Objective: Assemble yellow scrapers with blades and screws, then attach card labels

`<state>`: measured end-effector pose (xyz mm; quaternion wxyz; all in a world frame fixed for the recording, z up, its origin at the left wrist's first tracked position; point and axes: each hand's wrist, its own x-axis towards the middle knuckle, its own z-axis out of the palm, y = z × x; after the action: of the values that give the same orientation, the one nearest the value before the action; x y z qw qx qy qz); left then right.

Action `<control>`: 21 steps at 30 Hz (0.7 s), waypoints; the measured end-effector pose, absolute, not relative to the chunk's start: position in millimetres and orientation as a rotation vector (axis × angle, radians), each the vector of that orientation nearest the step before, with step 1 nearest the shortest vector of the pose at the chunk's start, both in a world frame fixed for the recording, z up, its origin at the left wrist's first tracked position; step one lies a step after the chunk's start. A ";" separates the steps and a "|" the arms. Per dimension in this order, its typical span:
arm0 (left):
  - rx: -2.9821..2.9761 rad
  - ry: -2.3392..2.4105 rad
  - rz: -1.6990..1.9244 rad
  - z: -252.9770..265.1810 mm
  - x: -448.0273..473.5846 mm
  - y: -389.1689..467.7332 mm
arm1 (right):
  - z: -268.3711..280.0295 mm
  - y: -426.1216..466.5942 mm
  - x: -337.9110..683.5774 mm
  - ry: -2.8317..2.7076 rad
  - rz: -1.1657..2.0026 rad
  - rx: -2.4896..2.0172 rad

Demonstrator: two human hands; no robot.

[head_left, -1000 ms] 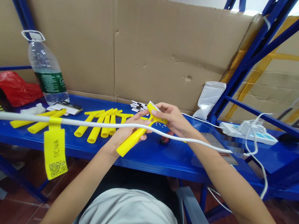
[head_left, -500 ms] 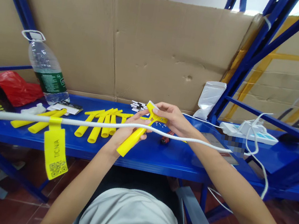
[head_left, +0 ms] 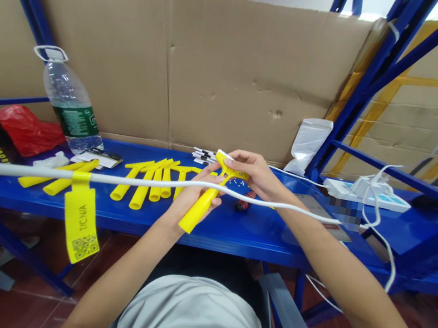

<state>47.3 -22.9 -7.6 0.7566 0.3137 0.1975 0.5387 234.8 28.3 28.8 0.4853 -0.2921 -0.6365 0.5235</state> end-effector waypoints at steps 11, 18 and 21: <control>0.480 0.406 1.201 -4.2 64.3 -29.7 | 23.5 36.4 235.0 -1.569 1.171 -0.782; 0.500 0.360 1.189 -12.9 61.8 -26.0 | 15.5 50.9 237.8 -1.643 1.025 -0.804; 0.495 0.359 1.199 -11.5 61.7 -27.1 | 20.5 57.9 247.5 -1.730 0.792 -0.854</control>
<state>61.7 -27.1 -11.5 0.7819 0.2293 0.1662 0.5554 247.5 57.9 20.5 0.5037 -0.3537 -0.7165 0.3282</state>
